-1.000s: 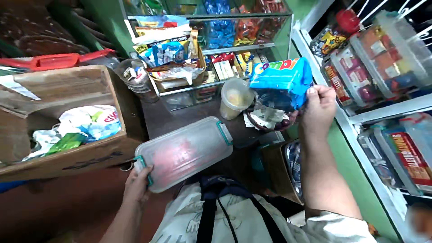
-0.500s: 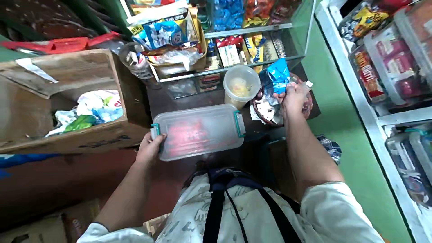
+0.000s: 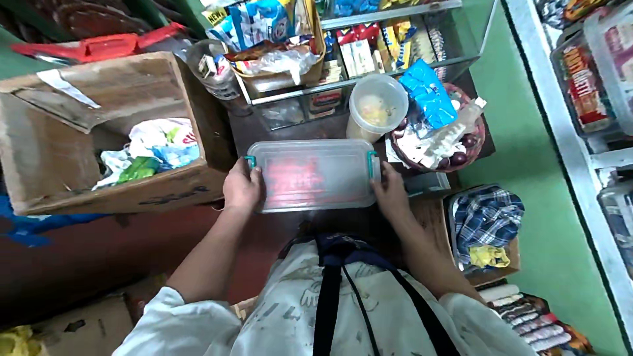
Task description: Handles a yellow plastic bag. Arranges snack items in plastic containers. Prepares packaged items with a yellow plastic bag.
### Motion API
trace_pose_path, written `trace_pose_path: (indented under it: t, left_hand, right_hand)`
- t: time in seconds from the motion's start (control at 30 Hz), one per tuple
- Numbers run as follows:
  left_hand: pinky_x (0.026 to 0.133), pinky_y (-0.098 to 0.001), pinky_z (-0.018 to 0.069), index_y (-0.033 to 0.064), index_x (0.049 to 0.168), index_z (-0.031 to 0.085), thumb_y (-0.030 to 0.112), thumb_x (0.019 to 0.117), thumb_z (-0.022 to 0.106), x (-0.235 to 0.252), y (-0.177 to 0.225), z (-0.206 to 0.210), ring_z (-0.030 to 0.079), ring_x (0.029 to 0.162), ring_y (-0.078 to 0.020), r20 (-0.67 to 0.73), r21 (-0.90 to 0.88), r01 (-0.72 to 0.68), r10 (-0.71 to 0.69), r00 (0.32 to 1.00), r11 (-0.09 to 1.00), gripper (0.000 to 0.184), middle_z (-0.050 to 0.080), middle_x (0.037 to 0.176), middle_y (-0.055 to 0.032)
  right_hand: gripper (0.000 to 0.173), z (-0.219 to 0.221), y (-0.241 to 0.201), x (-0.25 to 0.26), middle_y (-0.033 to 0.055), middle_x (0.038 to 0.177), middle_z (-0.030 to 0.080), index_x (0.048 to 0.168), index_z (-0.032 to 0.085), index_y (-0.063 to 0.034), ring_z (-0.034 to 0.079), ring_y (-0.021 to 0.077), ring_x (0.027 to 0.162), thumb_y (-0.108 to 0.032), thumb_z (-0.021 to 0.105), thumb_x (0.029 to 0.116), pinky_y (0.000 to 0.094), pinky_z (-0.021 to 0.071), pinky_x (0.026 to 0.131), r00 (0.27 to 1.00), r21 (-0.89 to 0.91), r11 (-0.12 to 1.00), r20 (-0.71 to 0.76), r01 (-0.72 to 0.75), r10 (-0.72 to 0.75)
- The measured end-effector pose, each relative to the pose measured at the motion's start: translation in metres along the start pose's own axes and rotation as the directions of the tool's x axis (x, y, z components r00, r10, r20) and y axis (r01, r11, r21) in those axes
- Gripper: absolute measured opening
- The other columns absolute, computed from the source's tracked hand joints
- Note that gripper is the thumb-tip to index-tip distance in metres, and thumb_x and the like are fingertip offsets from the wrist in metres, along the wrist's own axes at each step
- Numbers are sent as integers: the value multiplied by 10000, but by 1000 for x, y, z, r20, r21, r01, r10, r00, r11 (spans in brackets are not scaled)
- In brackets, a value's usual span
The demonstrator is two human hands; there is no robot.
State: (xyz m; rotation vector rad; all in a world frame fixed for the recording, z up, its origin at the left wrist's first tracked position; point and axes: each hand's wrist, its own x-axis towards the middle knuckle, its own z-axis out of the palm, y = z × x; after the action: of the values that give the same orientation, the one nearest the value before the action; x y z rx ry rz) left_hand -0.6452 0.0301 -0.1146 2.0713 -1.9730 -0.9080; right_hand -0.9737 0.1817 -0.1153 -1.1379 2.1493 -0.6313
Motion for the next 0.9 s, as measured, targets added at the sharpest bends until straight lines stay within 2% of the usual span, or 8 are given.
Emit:
trace_pose_path:
  t: [0.03, 0.1, 0.2, 0.33, 0.5, 0.63, 0.77, 0.9]
  left_hand:
    - [1060, -687, 418, 41, 1500, 457, 358, 1087, 465, 3, 1, 0, 580, 1272, -461, 13, 54, -29, 28, 1000, 998, 520, 597, 1362, -280]
    - [1030, -680, 446, 22, 1495, 440, 357, 1099, 413, 9, 1, 2, 596, 1241, -474, 33, 128, -84, 80, 996, 988, 519, 602, 1336, -294]
    - [992, -667, 479, -2, 1480, 434, 345, 1108, 355, 20, -2, 4, 626, 1193, -473, 44, 201, -136, 130, 991, 970, 514, 616, 1300, -299]
    - [1028, -630, 475, -20, 1527, 377, 345, 1112, 318, 30, -5, 3, 615, 1228, -456, 78, 244, -169, 154, 985, 955, 555, 596, 1350, -292]
    - [1009, -641, 485, -46, 1522, 361, 315, 1113, 315, 34, 0, -3, 617, 1206, -490, 123, 254, -192, 165, 979, 948, 547, 582, 1340, -329]
    - [1007, -629, 492, -51, 1516, 363, 315, 1114, 311, 40, -3, -5, 624, 1197, -483, 143, 252, -238, 207, 968, 938, 546, 591, 1327, -324]
    - [1029, -624, 479, -44, 1514, 378, 307, 1113, 322, 45, -5, -8, 620, 1218, -464, 164, 240, -259, 224, 961, 936, 536, 596, 1338, -308]
    - [1031, -645, 459, -35, 1398, 526, 234, 1103, 368, 51, -13, -19, 616, 1205, -465, 117, 30, -162, 158, 981, 986, 430, 635, 1262, -305]
  right_hand:
    - [703, 15, -3, -4, 244, 1471, 499, 1607, 314, -117, 588, 397, 1256, -387, 604, 1027, 579, 513, 1016, 999, -14, 999, 2, -44, 45]
    - [766, 31, -12, -7, 257, 1486, 478, 1639, 223, -134, 606, 421, 1230, -405, 598, 1029, 599, 528, 986, 993, -54, 991, -18, -120, 119]
    - [660, 40, -21, -5, 258, 1433, 533, 1628, 247, -127, 640, 425, 1179, -349, 523, 1072, 587, 543, 955, 983, -112, 979, -85, -172, 163]
    - [583, 45, -27, -5, 254, 1376, 581, 1633, 234, -130, 684, 423, 1090, -317, 405, 1108, 581, 570, 894, 976, -254, 944, -118, -209, 184]
    - [544, 48, -34, -7, 265, 1370, 588, 1625, 257, -123, 685, 436, 1088, -314, 334, 1121, 603, 559, 896, 963, -332, 905, -132, -266, 234]
    - [486, 44, -38, -12, 257, 1228, 678, 1590, 311, -135, 702, 447, 1059, -223, 322, 1112, 619, 559, 884, 927, -297, 882, -196, -367, 320]
    - [465, 44, -35, -13, 256, 1204, 685, 1571, 353, -125, 691, 444, 1083, -215, 323, 1116, 618, 543, 911, 911, -214, 894, -222, -394, 349]
    - [448, 48, -27, -13, 247, 1236, 677, 1542, 396, -109, 685, 428, 1111, -220, 296, 1119, 612, 539, 928, 894, -136, 906, -271, -402, 356]
